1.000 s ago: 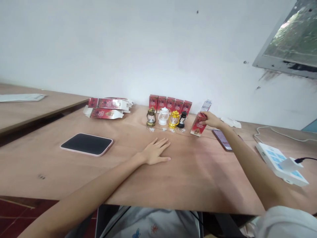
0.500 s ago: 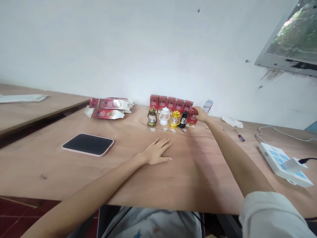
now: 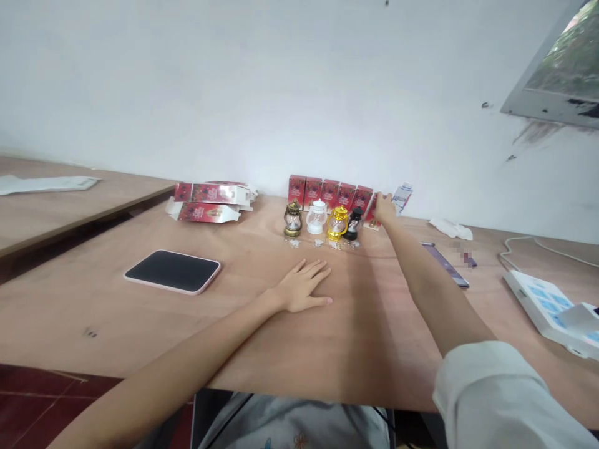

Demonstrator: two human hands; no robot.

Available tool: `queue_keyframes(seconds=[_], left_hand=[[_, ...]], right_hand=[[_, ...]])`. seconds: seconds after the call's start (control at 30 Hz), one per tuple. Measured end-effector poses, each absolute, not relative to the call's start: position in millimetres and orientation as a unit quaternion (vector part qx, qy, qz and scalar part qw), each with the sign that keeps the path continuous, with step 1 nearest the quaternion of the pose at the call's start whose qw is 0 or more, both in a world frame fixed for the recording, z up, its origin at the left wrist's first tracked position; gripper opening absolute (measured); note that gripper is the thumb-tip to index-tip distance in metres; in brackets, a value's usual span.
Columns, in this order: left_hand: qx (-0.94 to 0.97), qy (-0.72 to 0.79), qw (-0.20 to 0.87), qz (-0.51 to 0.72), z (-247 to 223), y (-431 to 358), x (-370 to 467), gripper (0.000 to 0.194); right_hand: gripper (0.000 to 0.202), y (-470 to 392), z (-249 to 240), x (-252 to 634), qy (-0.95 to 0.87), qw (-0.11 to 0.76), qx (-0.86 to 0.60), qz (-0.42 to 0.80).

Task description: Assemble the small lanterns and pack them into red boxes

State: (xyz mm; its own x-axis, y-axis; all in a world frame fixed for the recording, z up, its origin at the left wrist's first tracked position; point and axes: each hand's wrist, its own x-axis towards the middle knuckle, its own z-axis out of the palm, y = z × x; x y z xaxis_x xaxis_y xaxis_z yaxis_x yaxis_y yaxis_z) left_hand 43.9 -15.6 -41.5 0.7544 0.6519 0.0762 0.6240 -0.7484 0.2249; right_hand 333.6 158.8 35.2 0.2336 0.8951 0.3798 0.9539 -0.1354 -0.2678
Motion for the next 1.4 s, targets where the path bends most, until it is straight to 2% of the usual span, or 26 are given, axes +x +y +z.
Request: queue_keyframes(seconds=[0.23, 0.33, 0.43, 0.53, 0.63, 0.73, 0.83, 0.93, 1.07, 1.4], left_hand=[[0.933, 0.334, 0.094, 0.097, -43.8, -15.7, 44.2, 0.078], [0.932, 0.339, 0.096, 0.086, -42.2, -16.4, 44.9, 0.077], [0.931, 0.344, 0.097, 0.071, -40.0, -16.9, 45.3, 0.079], [0.931, 0.342, 0.100, 0.073, -39.6, -16.6, 44.8, 0.079], [0.932, 0.338, 0.104, 0.073, -40.7, -15.5, 44.3, 0.080], [0.932, 0.341, 0.104, 0.065, -41.1, -14.6, 44.5, 0.081], [0.931, 0.348, 0.099, 0.050, -40.1, -14.2, 45.0, 0.081], [0.931, 0.351, 0.094, 0.033, -39.3, -14.1, 45.1, 0.081], [0.934, 0.346, 0.083, 0.037, -40.5, -13.4, 45.1, 0.080], [0.934, 0.344, 0.085, 0.039, -42.1, -12.6, 45.9, 0.079]], right_hand=[[0.082, 172.8, 18.1, 331.7, -0.580, 0.293, -0.759, -0.034], [0.087, 168.8, 4.6, 326.1, -0.570, 0.388, -0.724, -0.007], [0.076, 159.2, -5.4, 320.6, -0.511, 0.494, -0.703, 0.022], [0.059, 149.1, -7.1, 318.4, -0.476, 0.531, -0.700, 0.029], [0.054, 140.5, -7.2, 320.5, -0.513, 0.542, -0.664, 0.053], [0.053, 132.8, -16.1, 324.5, -0.593, 0.522, -0.594, 0.151], [0.058, 127.0, -33.0, 327.0, -0.651, 0.479, -0.531, 0.253], [0.067, 126.9, -46.7, 326.1, -0.675, 0.461, -0.490, 0.303], [0.071, 133.9, -53.1, 321.3, -0.673, 0.473, -0.472, 0.318], [0.051, 138.0, -57.8, 317.7, -0.604, 0.538, -0.527, 0.261]])
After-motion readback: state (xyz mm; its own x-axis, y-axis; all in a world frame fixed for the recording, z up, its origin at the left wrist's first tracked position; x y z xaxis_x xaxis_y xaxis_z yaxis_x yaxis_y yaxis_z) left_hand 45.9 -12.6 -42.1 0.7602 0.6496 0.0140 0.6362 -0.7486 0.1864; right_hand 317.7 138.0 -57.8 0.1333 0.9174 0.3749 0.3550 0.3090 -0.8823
